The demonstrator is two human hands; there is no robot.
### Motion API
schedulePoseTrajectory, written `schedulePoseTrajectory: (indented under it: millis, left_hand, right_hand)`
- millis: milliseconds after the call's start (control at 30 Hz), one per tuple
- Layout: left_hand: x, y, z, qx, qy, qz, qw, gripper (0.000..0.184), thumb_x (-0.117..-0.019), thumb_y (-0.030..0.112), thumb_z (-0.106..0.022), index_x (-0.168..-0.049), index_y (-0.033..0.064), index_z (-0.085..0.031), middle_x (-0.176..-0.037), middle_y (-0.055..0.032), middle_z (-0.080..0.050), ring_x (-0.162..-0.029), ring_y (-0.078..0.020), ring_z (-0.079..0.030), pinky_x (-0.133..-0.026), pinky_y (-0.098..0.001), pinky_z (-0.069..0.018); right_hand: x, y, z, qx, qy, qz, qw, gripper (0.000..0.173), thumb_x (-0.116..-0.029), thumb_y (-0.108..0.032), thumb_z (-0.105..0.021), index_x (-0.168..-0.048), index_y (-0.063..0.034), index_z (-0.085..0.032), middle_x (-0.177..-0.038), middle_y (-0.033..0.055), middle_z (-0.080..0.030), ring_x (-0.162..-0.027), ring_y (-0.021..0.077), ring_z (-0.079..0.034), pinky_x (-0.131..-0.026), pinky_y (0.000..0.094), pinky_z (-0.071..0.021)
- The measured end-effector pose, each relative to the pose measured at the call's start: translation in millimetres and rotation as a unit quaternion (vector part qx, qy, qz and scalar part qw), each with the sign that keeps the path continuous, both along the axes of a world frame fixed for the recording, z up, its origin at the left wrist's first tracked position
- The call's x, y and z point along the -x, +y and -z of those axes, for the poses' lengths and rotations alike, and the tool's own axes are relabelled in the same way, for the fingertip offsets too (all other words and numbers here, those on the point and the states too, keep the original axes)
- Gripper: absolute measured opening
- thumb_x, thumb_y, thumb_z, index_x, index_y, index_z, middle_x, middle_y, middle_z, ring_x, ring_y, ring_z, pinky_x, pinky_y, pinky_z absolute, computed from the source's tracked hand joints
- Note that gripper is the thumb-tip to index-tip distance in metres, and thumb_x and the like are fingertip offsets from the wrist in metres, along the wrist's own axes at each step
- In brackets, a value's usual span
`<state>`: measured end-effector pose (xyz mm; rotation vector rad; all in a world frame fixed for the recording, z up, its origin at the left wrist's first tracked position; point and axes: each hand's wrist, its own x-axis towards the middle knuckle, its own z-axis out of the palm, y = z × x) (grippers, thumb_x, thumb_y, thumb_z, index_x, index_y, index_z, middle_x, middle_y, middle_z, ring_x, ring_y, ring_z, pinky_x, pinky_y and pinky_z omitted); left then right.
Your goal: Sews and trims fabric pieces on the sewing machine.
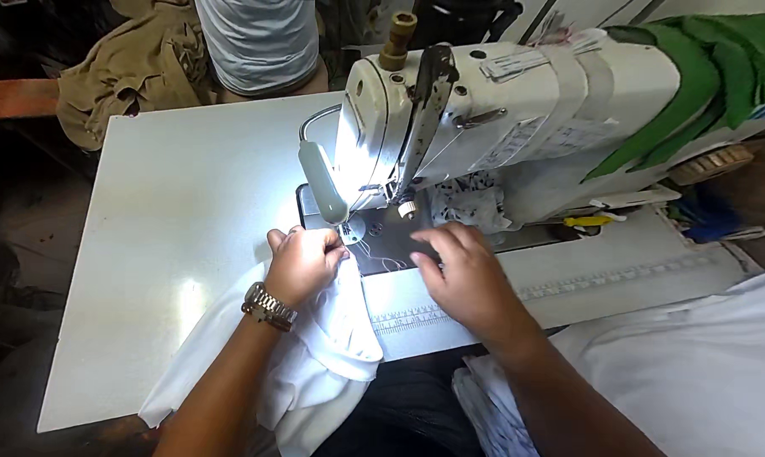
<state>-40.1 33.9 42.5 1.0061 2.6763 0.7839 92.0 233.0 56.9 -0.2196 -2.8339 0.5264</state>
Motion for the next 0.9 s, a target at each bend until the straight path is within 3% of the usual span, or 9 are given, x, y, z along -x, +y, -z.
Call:
schedulePoseTrajectory:
  millis: [133, 300, 367, 467, 533, 567, 667, 767, 900]
  left_hand:
    - [19.0, -4.6, 11.1, -0.087, -0.068, 0.044, 0.993, 0.015, -0.0982, 0.023, -0.067, -0.089, 0.0140, -0.074, -0.080, 0.0022, -0.069, -0.079, -0.0116, -0.063, -0.088, -0.0531, -0.0401]
    - [24.5, -13.7, 11.7, -0.167, -0.165, 0.049, 0.971, 0.013, -0.1017, 0.020, -0.064, -0.095, 0.0120, -0.071, -0.076, 0.0078, -0.071, -0.067, 0.0017, -0.063, -0.066, -0.0219, -0.0511]
    - [26.2, -17.0, 14.7, -0.192, -0.184, 0.051, 0.963, 0.012, -0.1016, 0.020, -0.064, -0.096, 0.0115, -0.071, -0.074, 0.0077, -0.072, -0.065, 0.0023, -0.062, -0.064, -0.0202, -0.0494]
    - [27.5, -19.2, 18.5, -0.219, -0.194, 0.058, 0.955, 0.013, -0.1012, 0.019, -0.064, -0.094, 0.0113, -0.071, -0.073, 0.0076, -0.071, -0.063, 0.0028, -0.061, -0.062, -0.0198, -0.0486]
    - [27.2, -19.3, 17.7, -0.214, -0.200, 0.060, 0.954, 0.013, -0.1014, 0.020, -0.064, -0.094, 0.0120, -0.071, -0.072, 0.0082, -0.071, -0.062, 0.0029, -0.061, -0.061, -0.0193, -0.0478]
    - [27.3, -18.9, 17.9, -0.213, -0.198, 0.060, 0.955, 0.013, -0.1013, 0.020, -0.064, -0.093, 0.0123, -0.071, -0.072, 0.0084, -0.071, -0.062, 0.0027, -0.060, -0.061, -0.0195, -0.0474]
    - [27.4, -18.8, 18.8, -0.212, -0.197, 0.058, 0.956, 0.014, -0.1012, 0.021, -0.064, -0.092, 0.0133, -0.071, -0.072, 0.0090, -0.070, -0.062, 0.0026, -0.060, -0.062, -0.0201, -0.0474]
    - [26.8, -19.1, 16.7, -0.203, -0.193, 0.054, 0.959, 0.015, -0.1013, 0.021, -0.064, -0.090, 0.0142, -0.070, -0.071, 0.0100, -0.068, -0.062, 0.0024, -0.058, -0.063, -0.0221, -0.0452]
    - [28.0, -17.8, 18.5, -0.209, -0.200, 0.055, 0.956, 0.015, -0.1015, 0.023, -0.064, -0.091, 0.0149, -0.070, -0.072, 0.0094, -0.068, -0.063, 0.0017, -0.058, -0.063, -0.0225, -0.0465]
  right_hand:
    - [-19.9, 26.2, 17.8, -0.078, -0.078, 0.028, 0.994, 0.029, -0.0962, 0.000, -0.066, -0.124, 0.0084, -0.067, -0.119, 0.0302, -0.065, -0.117, 0.0509, -0.059, -0.100, 0.0628, -0.0478]
    - [-23.0, 42.7, 36.9, -0.158, -0.016, -0.068, 0.985, 0.025, -0.0911, 0.011, -0.059, -0.114, 0.0106, -0.069, -0.104, 0.0279, -0.067, -0.101, 0.0469, -0.067, -0.087, 0.0576, -0.0554]
    - [-20.4, 39.9, 28.5, -0.092, 0.013, -0.054, 0.994, 0.024, -0.0975, 0.006, -0.053, -0.115, 0.0081, -0.070, -0.102, 0.0260, -0.068, -0.097, 0.0438, -0.068, -0.085, 0.0569, -0.0558]
    - [-14.9, 19.9, 11.0, 0.063, 0.006, -0.054, 0.997, 0.031, -0.1047, -0.011, -0.048, -0.124, -0.0055, -0.071, -0.100, 0.0093, -0.065, -0.083, 0.0169, -0.063, -0.074, 0.0320, -0.0551]
    - [-8.6, -0.9, 0.4, 0.143, -0.029, -0.082, 0.986, 0.033, -0.1054, -0.017, -0.049, -0.131, -0.0094, -0.068, -0.102, 0.0048, -0.067, -0.080, 0.0085, -0.063, -0.071, 0.0246, -0.0551]
    - [-4.7, -11.6, -6.5, 0.172, -0.054, -0.087, 0.980, 0.033, -0.1049, -0.018, -0.052, -0.134, -0.0093, -0.066, -0.104, 0.0046, -0.070, -0.084, 0.0082, -0.065, -0.076, 0.0257, -0.0554]
    - [9.6, -32.6, -14.1, 0.218, -0.083, -0.071, 0.970, 0.025, -0.0992, -0.016, -0.066, -0.123, -0.0086, -0.068, -0.087, 0.0004, -0.065, -0.070, 0.0040, -0.058, -0.064, 0.0198, -0.0499]
    - [19.9, -38.2, -11.7, 0.168, -0.080, -0.064, 0.980, 0.020, -0.0943, -0.017, -0.072, -0.111, -0.0063, -0.073, -0.097, 0.0053, -0.070, -0.085, 0.0106, -0.065, -0.077, 0.0272, -0.0540]
    - [27.6, -37.7, -6.0, 0.110, -0.090, -0.074, 0.987, 0.018, -0.0943, -0.021, -0.073, -0.104, -0.0065, -0.076, -0.090, 0.0054, -0.069, -0.080, 0.0115, -0.065, -0.073, 0.0274, -0.0542]
